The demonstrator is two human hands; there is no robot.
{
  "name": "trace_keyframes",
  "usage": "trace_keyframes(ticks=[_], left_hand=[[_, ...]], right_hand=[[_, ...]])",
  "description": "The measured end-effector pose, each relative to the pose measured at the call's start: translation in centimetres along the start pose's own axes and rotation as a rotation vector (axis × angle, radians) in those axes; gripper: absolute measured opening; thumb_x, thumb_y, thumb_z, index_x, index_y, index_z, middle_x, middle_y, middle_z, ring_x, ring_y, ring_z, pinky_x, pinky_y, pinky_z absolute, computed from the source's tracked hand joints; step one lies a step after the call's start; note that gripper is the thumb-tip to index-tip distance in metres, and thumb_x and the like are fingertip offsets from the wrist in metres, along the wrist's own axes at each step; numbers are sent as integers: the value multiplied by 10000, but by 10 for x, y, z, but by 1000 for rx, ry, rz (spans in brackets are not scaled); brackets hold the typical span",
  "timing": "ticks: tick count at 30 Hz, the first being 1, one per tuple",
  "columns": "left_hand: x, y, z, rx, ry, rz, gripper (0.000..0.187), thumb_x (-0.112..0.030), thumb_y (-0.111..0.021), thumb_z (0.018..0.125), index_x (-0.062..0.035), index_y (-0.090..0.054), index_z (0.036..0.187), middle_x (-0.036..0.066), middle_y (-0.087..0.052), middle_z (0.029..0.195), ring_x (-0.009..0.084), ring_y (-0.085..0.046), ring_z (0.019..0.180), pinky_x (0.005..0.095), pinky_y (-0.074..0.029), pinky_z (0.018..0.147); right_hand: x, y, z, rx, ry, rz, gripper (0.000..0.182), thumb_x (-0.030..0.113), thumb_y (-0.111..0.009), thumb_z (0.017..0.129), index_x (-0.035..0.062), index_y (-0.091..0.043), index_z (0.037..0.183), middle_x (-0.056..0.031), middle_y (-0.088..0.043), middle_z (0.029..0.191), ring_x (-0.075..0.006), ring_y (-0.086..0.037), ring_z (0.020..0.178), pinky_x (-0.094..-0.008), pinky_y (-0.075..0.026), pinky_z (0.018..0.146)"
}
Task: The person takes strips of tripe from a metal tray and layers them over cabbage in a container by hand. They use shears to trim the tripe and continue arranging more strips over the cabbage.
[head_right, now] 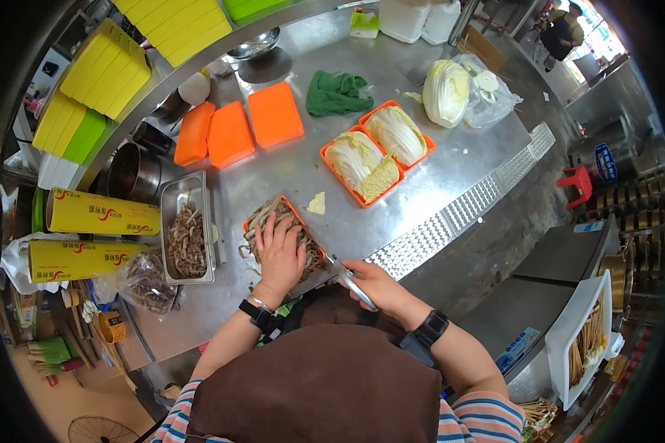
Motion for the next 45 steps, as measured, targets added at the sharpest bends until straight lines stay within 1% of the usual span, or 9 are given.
trace_keyframes(ticks=[3, 15, 21, 26, 27, 32, 39, 44, 45], left_hand=[[0, -1, 0, 4, 5, -10, 414, -172, -662, 792, -56, -588, 1183, 111, -486, 1333, 361, -312, 1383, 607, -176, 1127], [-2, 3, 2, -33, 11, -14, 282, -144, -629, 779, -133, -672, 1057, 115, -496, 1325, 390, -327, 1362, 614, -175, 1121], [-4, 2, 2, -38, -22, 41, 253, -178, -655, 779, -118, -682, 1023, 109, -489, 1332, 381, -313, 1372, 632, -183, 1112], [-7, 7, 3, 20, -28, 29, 318, -187, -676, 777, -106, -653, 1083, 116, -476, 1348, 382, -308, 1375, 640, -178, 1112], [-6, 7, 3, 20, -28, 29, 318, -187, -676, 777, -106, -653, 1083, 116, -476, 1348, 382, -308, 1375, 640, -178, 1112], [1, 5, 1, -8, 9, -74, 415, -169, -704, 768, -45, -563, 1138, 140, -456, 1370, 374, -303, 1387, 630, -168, 1123], [2, 11, 2, -16, 22, -121, 424, -179, -698, 785, -47, -554, 1161, 158, -442, 1388, 382, -298, 1393, 619, -160, 1133], [18, 47, 2, -113, 84, -220, 470, -184, -656, 818, -42, -529, 1247, 175, -426, 1400, 392, -305, 1380, 574, -178, 1148], [29, 53, -6, -184, 157, -261, 432, -122, -610, 841, -23, -515, 1251, 183, -421, 1401, 405, -340, 1345, 521, -243, 1139]], right_hand=[[0, -3, 0, 32, -59, 23, 530, 214, -682, 915, 44, -485, 1376, 27, -544, 664, -27, -433, 445, -180, -294, 367], [14, 6, -18, 15, -111, -166, 411, 285, -631, 932, 101, -578, 1295, 17, -533, 659, -45, -447, 453, -196, -310, 381], [14, 14, -15, 39, -76, -53, 483, 243, -640, 941, 67, -496, 1367, 12, -558, 679, -32, -433, 427, -191, -313, 366], [40, -15, 16, 64, 77, -48, 503, 255, -595, 961, 35, -459, 1392, 4, -545, 666, -57, -449, 440, -204, -330, 372], [43, -20, 23, 105, 87, -36, 569, 276, -653, 933, 55, -438, 1411, 13, -547, 641, -54, -450, 415, -199, -325, 366], [40, -26, 50, 85, 90, -108, 557, 284, -647, 934, 33, -455, 1392, 9, -542, 630, -62, -453, 413, -206, -320, 360], [39, -29, 56, 71, 35, -63, 520, 263, -630, 945, 17, -469, 1374, 3, -531, 609, -55, -446, 404, -214, -304, 342], [38, -4, 26, 123, 29, -138, 522, 300, -637, 936, 58, -478, 1370, 3, -548, 644, -67, -468, 419, -207, -322, 354], [43, -1, 16, 104, 30, -127, 529, 283, -635, 940, 60, -460, 1386, 5, -551, 647, -65, -469, 423, -202, -324, 360]])
Point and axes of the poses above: each hand's wrist, its own z-axis towards the middle knuckle, its own y-axis out of the back of the hand, x = y × z, the point moved 7 cm from there along z, towards the middle knuckle
